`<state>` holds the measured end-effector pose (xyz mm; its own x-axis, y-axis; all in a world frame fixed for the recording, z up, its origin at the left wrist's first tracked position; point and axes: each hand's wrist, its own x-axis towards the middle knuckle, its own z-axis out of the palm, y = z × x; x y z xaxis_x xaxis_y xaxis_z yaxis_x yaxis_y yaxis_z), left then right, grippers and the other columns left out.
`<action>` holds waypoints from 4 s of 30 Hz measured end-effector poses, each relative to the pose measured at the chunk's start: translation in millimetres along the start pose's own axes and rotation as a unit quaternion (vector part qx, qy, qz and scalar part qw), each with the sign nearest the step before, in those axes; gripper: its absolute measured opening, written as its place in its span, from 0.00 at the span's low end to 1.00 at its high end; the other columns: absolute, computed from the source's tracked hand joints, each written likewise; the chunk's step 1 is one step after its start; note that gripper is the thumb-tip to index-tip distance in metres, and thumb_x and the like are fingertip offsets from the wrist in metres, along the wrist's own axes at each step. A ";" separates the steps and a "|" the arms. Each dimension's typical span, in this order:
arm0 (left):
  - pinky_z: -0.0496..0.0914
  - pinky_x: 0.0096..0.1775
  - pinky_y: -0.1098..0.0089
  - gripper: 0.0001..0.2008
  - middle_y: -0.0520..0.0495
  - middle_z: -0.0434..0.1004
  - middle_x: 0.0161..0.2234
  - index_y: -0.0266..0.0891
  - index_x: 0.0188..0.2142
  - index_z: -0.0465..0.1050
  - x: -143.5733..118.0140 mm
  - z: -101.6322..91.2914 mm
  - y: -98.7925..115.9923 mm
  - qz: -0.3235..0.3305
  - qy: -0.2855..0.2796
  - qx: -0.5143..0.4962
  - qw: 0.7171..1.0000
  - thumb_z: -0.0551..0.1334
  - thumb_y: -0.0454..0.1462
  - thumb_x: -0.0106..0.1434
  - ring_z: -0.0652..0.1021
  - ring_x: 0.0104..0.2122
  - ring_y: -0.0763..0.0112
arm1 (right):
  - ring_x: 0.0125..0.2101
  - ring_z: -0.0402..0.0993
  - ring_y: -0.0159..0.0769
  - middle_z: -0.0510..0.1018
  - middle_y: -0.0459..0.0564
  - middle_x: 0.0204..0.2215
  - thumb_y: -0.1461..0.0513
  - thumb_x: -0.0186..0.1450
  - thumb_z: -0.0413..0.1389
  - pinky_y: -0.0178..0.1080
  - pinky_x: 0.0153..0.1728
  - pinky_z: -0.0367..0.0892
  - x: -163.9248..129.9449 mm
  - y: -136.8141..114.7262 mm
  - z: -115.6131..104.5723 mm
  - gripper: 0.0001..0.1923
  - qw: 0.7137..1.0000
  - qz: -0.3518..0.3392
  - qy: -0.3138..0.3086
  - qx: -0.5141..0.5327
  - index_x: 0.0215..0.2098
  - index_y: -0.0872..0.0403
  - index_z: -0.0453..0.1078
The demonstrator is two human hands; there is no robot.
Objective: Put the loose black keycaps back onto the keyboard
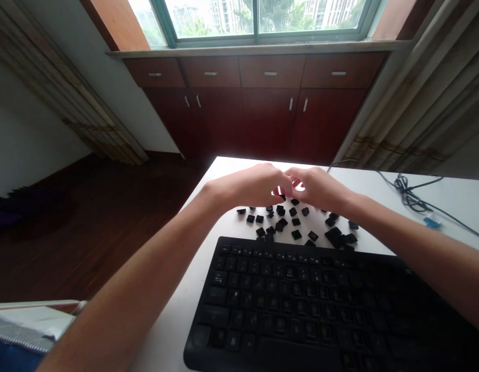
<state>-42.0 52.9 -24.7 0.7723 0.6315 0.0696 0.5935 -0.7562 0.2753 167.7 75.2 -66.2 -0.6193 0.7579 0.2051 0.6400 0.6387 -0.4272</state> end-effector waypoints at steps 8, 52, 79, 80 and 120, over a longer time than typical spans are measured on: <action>0.70 0.40 0.70 0.11 0.49 0.84 0.41 0.43 0.45 0.82 6.9 17.2 -6.0 -0.004 0.012 -0.006 1.000 0.63 0.33 0.66 0.80 0.38 0.69 | 0.44 0.79 0.44 0.82 0.53 0.47 0.60 0.70 0.56 0.45 0.45 0.73 -36.0 12.6 -19.8 0.12 0.995 -0.078 -0.026 -0.063 0.49 0.51 0.78; 0.78 0.42 0.70 0.09 0.47 0.85 0.38 0.40 0.45 0.80 20.4 33.1 85.1 0.002 -0.112 -0.377 0.919 0.66 0.40 0.67 0.84 0.40 0.68 | 0.45 0.80 0.39 0.81 0.50 0.47 0.61 0.69 0.60 0.42 0.44 0.78 -182.5 -39.1 -38.9 0.17 0.995 -0.024 0.098 0.001 0.56 0.46 0.68; 0.78 0.42 0.73 0.12 0.48 0.86 0.40 0.41 0.49 0.78 20.5 33.9 91.6 -0.017 -0.153 -0.378 0.913 0.67 0.39 0.66 0.85 0.41 0.68 | 0.44 0.80 0.40 0.80 0.49 0.45 0.67 0.67 0.61 0.43 0.46 0.78 -199.0 -47.5 -12.8 0.19 0.986 -0.005 0.161 0.035 0.54 0.45 0.69; 0.78 0.43 0.73 0.11 0.48 0.86 0.40 0.40 0.48 0.78 20.6 34.5 92.8 -0.008 -0.146 -0.379 0.914 0.67 0.38 0.66 0.85 0.42 0.69 | 0.44 0.80 0.41 0.80 0.50 0.46 0.67 0.67 0.61 0.43 0.46 0.78 -200.5 -48.1 -12.1 0.20 0.986 -0.012 0.163 0.029 0.55 0.44 0.69; 0.60 0.34 0.72 0.08 0.55 0.81 0.35 0.47 0.40 0.81 -2.7 -10.6 63.9 -0.089 -0.279 -0.050 0.955 0.67 0.42 0.61 0.74 0.30 0.73 | 0.41 0.79 0.32 0.81 0.49 0.43 0.70 0.65 0.64 0.33 0.46 0.75 -201.4 -50.9 -9.0 0.14 0.983 -0.042 0.177 -0.041 0.48 0.54 0.76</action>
<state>-8.5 4.7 2.9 0.6777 0.5383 -0.5010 0.7241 -0.6072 0.3271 263.9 -108.7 -77.8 -0.4849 0.6912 0.5358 0.6364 0.6991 -0.3259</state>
